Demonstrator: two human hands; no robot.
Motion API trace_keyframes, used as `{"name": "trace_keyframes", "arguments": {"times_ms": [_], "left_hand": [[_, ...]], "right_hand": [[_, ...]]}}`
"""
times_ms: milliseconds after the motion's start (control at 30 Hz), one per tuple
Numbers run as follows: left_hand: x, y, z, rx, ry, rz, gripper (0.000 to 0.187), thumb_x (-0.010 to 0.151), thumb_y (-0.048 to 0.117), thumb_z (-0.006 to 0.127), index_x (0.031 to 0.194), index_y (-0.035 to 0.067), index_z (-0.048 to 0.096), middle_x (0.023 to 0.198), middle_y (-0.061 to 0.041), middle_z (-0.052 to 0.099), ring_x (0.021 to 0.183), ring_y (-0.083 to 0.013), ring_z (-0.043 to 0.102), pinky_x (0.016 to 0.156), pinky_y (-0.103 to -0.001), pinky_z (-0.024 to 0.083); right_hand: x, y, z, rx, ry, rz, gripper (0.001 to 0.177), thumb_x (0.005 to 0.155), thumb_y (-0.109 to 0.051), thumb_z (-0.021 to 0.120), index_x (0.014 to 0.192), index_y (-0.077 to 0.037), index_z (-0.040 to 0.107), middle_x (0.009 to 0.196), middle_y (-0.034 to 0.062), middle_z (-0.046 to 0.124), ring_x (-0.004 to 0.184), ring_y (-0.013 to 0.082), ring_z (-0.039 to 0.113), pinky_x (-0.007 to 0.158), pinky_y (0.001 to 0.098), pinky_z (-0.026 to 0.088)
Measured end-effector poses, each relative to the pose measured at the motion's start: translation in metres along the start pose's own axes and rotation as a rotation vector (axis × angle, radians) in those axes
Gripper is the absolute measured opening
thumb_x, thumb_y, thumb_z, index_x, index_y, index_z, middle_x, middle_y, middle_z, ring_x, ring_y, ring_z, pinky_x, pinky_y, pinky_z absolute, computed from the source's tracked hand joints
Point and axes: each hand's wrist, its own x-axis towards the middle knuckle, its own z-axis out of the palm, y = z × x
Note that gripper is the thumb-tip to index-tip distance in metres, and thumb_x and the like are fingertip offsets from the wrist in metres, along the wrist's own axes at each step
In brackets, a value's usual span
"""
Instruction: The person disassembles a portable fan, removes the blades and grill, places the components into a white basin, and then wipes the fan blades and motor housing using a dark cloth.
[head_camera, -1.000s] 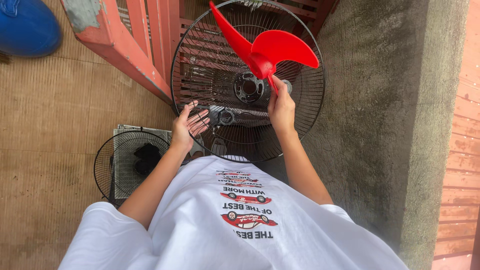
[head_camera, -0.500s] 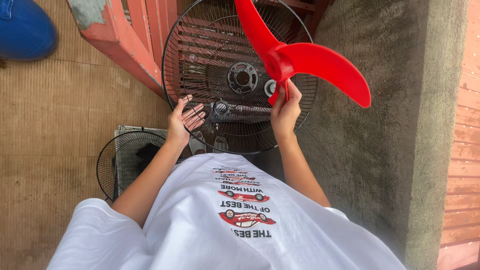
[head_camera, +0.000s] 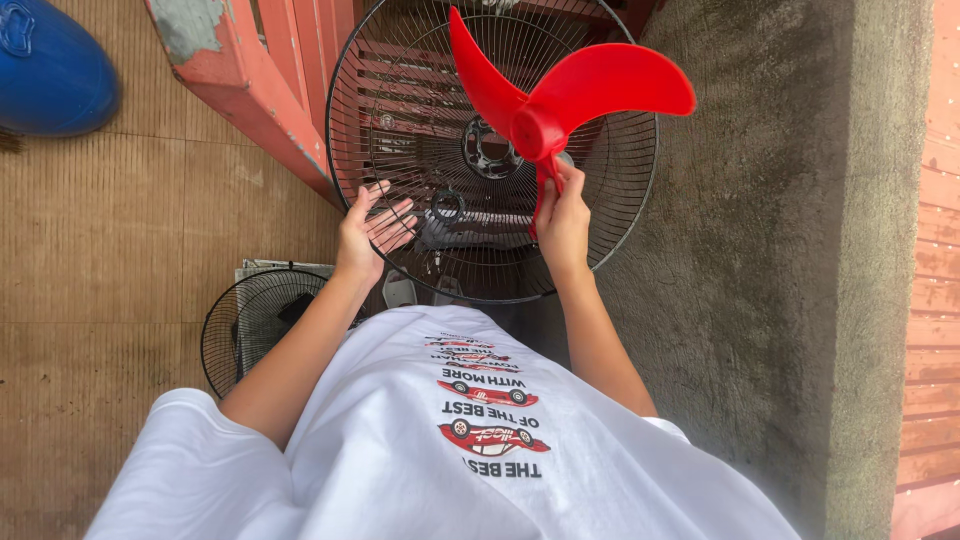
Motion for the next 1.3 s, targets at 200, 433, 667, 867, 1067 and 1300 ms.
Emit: {"name": "trace_keyframes", "arguments": {"times_ms": [200, 433, 667, 867, 1067, 1300], "left_hand": [[0.004, -0.008, 0.0, -0.006, 0.028, -0.003, 0.06, 0.097, 0.062, 0.048, 0.142, 0.023, 0.056, 0.133, -0.018, 0.069, 0.109, -0.0277, 0.074, 0.088, -0.037, 0.06], [0.004, -0.004, 0.005, 0.004, 0.037, 0.019, 0.061, 0.098, 0.062, 0.047, 0.142, 0.021, 0.057, 0.131, -0.019, 0.07, 0.108, -0.0277, 0.074, 0.086, -0.037, 0.061], [0.003, -0.003, 0.019, -0.017, 0.054, 0.075, 0.062, 0.098, 0.061, 0.047, 0.144, 0.021, 0.055, 0.131, -0.019, 0.07, 0.109, -0.0275, 0.074, 0.086, -0.036, 0.062], [0.009, -0.007, 0.03, -0.015, 0.049, 0.1, 0.062, 0.099, 0.061, 0.047, 0.144, 0.02, 0.055, 0.132, -0.02, 0.07, 0.109, -0.0275, 0.073, 0.087, -0.037, 0.061], [0.011, -0.016, 0.036, -0.024, 0.059, 0.062, 0.062, 0.098, 0.062, 0.046, 0.144, 0.022, 0.055, 0.132, -0.019, 0.069, 0.109, -0.027, 0.074, 0.086, -0.036, 0.061], [0.014, -0.026, 0.037, -0.019, 0.093, 0.081, 0.059, 0.099, 0.06, 0.047, 0.143, 0.02, 0.055, 0.13, -0.018, 0.07, 0.107, -0.0269, 0.074, 0.084, -0.036, 0.061]], "right_hand": [[0.0, 0.001, 0.005, 0.196, 0.198, -0.107, 0.027, 0.115, -0.007, 0.051, 0.137, 0.001, 0.039, 0.123, 0.022, 0.069, 0.111, 0.0303, 0.074, 0.096, 0.0376, 0.06], [0.01, -0.003, 0.012, 0.047, -0.069, 0.031, 0.029, 0.111, -0.003, 0.05, 0.139, 0.004, 0.044, 0.119, 0.0212, 0.071, 0.105, 0.0226, 0.073, 0.09, 0.0332, 0.059], [0.022, -0.006, 0.0, 0.343, 0.053, 0.006, 0.029, 0.113, -0.004, 0.048, 0.14, 0.003, 0.04, 0.117, 0.0168, 0.071, 0.103, 0.0183, 0.072, 0.093, 0.0313, 0.059], [0.047, 0.012, -0.012, 0.771, -0.186, 0.471, 0.035, 0.102, -0.007, 0.06, 0.132, 0.002, 0.047, 0.109, 0.0132, 0.07, 0.084, 0.0189, 0.073, 0.075, 0.0325, 0.062], [0.058, 0.04, 0.002, 0.118, -0.18, -0.061, 0.067, 0.096, -0.015, 0.076, 0.152, 0.0, 0.043, 0.142, 0.0217, 0.05, 0.124, 0.0297, 0.056, 0.099, 0.0421, 0.053], [0.065, 0.029, -0.009, -0.111, -0.342, -0.069, 0.063, 0.088, -0.03, 0.086, 0.141, -0.007, 0.061, 0.144, 0.0151, 0.054, 0.129, 0.035, 0.053, 0.109, 0.0468, 0.045]]}}
